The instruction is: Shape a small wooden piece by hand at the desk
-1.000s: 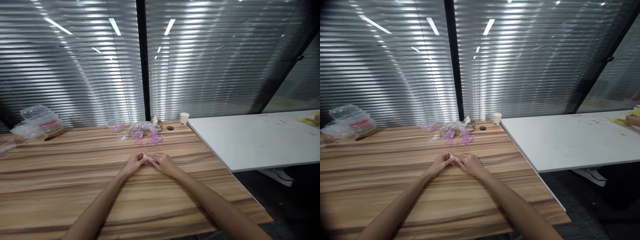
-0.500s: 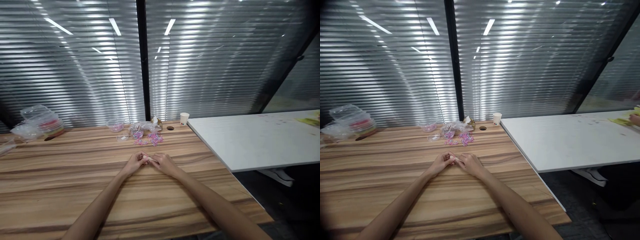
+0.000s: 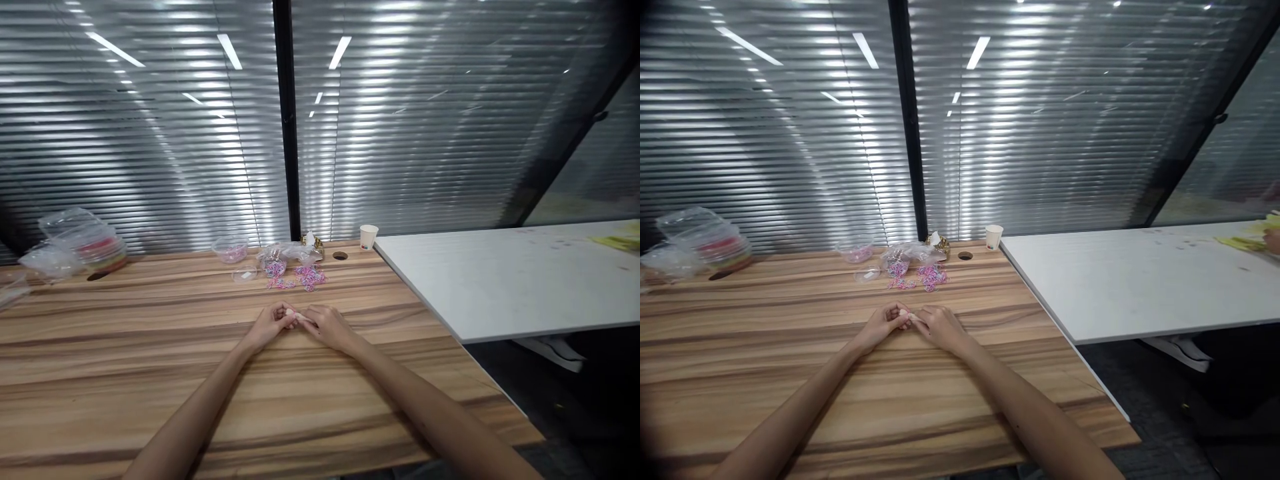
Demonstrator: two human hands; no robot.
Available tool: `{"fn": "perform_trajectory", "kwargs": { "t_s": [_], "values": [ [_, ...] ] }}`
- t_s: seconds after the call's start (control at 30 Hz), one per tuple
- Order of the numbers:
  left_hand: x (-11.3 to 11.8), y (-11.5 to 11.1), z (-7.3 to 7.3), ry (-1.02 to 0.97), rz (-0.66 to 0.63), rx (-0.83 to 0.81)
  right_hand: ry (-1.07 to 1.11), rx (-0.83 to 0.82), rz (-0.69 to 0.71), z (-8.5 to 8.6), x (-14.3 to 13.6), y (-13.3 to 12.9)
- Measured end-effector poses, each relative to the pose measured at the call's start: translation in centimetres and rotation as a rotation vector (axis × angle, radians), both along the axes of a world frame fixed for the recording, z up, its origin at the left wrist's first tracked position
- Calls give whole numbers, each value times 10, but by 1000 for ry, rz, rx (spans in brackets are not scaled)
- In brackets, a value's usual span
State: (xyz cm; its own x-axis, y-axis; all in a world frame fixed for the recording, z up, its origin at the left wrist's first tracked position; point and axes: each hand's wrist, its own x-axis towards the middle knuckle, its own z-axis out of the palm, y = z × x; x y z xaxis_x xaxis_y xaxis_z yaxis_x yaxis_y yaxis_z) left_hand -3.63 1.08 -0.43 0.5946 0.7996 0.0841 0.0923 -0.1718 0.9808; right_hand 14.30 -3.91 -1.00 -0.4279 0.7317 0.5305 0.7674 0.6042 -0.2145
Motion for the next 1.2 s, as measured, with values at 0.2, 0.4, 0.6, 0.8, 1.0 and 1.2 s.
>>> {"fn": "perform_trajectory", "kwargs": {
  "t_s": [0.2, 0.4, 0.6, 0.8, 1.0, 1.2],
  "values": [
    [-1, 1, -1, 7, 1, 0, -4, 3, 0, 1, 0, 0],
    [0, -1, 2, 7, 10, 1, -3, 4, 5, 1, 0, 0],
    [0, -2, 4, 5, 9, -1, -1, 6, 6, 0, 0, 0],
    [0, -1, 2, 8, 6, 14, 3, 4, 5, 0, 0, 1],
    [1, -1, 2, 7, 14, 10, 0, 7, 6, 0, 0, 1],
    [1, -2, 3, 11, 13, 8, -3, 4, 7, 1, 0, 0]
  ]
}}
